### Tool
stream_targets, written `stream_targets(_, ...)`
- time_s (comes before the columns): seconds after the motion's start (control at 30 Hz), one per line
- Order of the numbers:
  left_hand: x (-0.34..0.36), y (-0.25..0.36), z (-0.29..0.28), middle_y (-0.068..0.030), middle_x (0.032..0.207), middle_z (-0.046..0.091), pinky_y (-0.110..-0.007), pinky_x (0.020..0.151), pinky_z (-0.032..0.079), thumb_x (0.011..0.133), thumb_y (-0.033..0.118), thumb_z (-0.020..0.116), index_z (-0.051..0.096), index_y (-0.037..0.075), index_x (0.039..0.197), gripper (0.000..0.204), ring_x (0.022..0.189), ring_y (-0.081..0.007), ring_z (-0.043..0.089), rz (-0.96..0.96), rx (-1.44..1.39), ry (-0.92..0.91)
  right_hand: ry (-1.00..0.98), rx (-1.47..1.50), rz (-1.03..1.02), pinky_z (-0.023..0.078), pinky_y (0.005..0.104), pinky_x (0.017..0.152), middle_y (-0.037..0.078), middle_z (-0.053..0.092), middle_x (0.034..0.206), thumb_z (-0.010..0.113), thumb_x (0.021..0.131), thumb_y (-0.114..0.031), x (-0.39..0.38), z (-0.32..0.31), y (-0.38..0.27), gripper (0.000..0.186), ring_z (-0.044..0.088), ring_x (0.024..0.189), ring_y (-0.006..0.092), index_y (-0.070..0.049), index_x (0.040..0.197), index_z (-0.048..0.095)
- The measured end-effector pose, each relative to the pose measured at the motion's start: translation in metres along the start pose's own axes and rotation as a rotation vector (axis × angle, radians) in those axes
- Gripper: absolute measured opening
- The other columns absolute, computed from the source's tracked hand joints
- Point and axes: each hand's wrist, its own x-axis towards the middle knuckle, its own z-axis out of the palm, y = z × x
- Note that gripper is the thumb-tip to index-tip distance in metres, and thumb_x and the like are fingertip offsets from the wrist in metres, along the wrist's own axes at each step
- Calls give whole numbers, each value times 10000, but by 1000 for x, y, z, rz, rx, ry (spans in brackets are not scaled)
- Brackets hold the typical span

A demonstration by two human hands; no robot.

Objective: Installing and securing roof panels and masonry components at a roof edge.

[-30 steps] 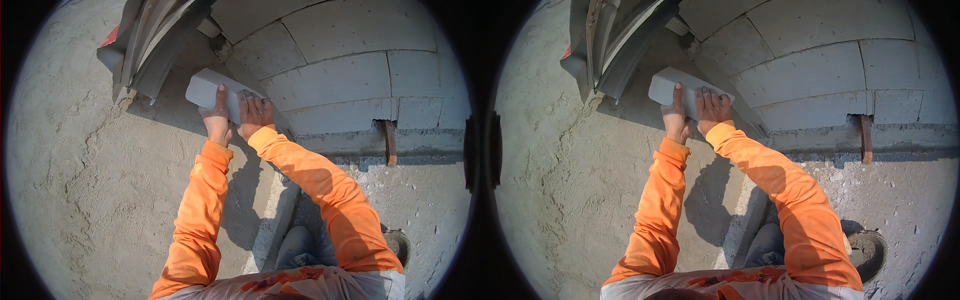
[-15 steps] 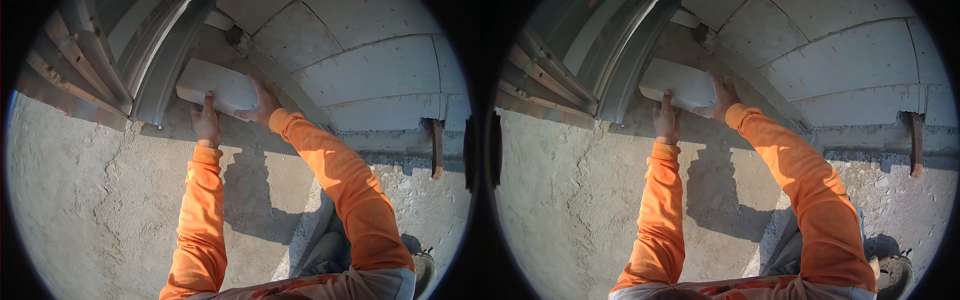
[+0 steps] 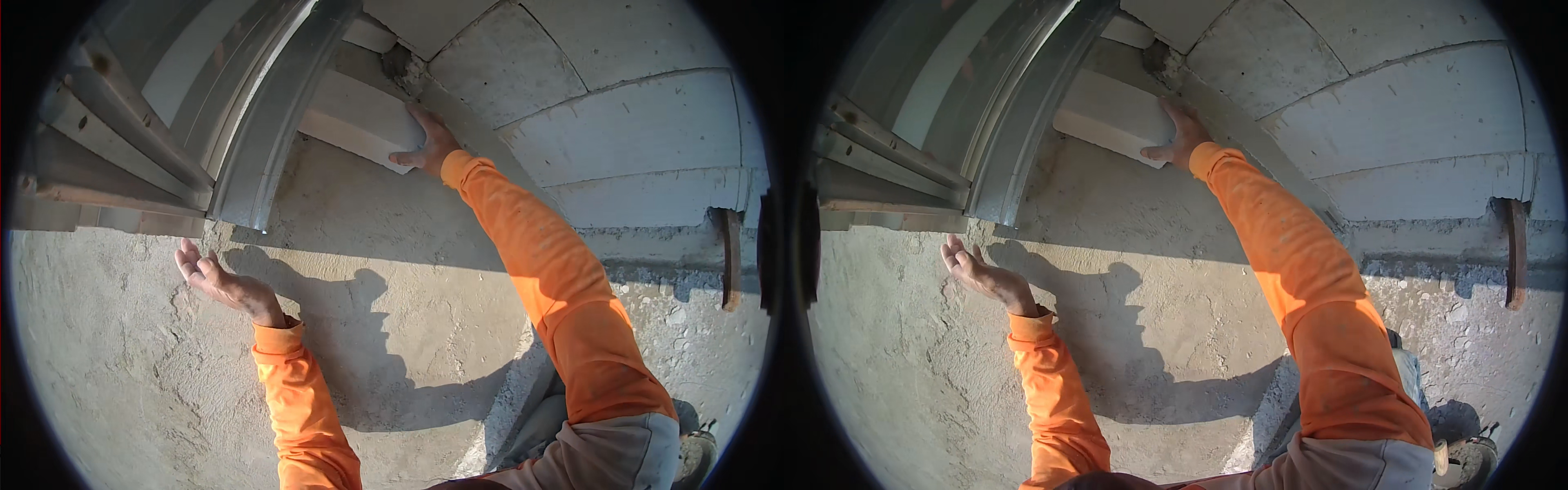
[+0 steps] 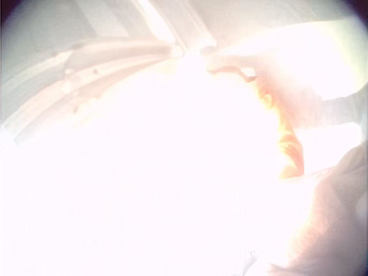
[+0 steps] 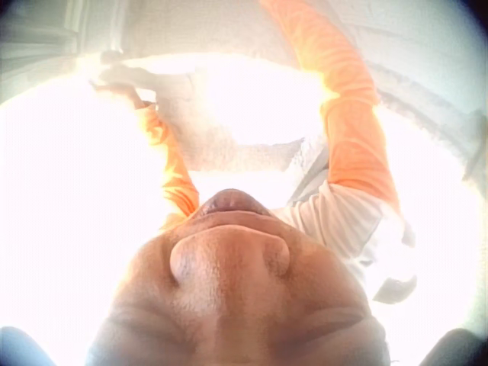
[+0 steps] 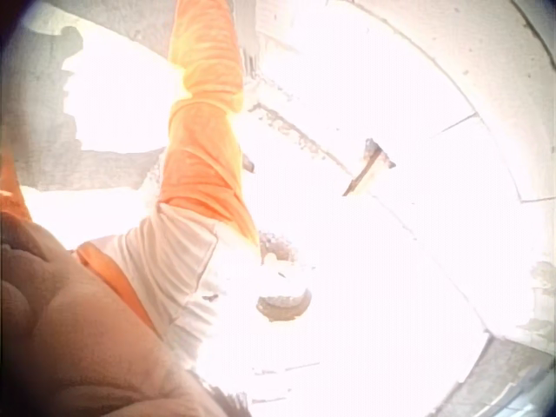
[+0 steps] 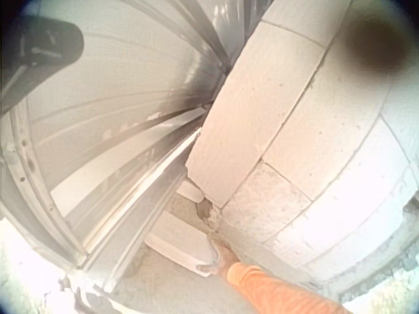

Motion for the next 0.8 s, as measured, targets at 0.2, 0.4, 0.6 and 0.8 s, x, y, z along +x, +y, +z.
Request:
stream_targets(0.2,3,-67,-10,-219,1414,200,-441,1082,166,869,560,326,183,-39,1376,797,1322,-320,198,475,248,-65,-75,-14,-15,351,376,1020,228,310,1325,812,556,-334,16,0,-4,1020,387,1215,372,-157,1398,264)
stream_targets(0.4,-8,-32,23,-216,1407,214,-419,1082,170,855,591,342,196,-48,1371,834,1316,-305,206,249,103,27,-32,-24,-1,349,366,1021,225,309,1326,814,550,-337,10,-5,1,1024,386,1219,362,-163,1398,268)
stream_targets(0.6,-9,-17,14,-201,1405,235,-404,1072,187,861,564,365,202,-52,1370,816,1298,-298,244,107,76,-33,-33,11,39,307,356,1044,200,330,1332,807,573,-352,9,4,-10,1011,340,1254,329,-84,1389,275)
stream_targets(0.8,-9,-24,16,-202,1398,261,-394,1062,195,870,542,376,213,-56,1370,796,1279,-299,268,170,78,6,8,-84,12,339,373,1029,204,335,1324,820,533,-394,31,-6,-9,1027,380,1227,338,-102,1377,313)
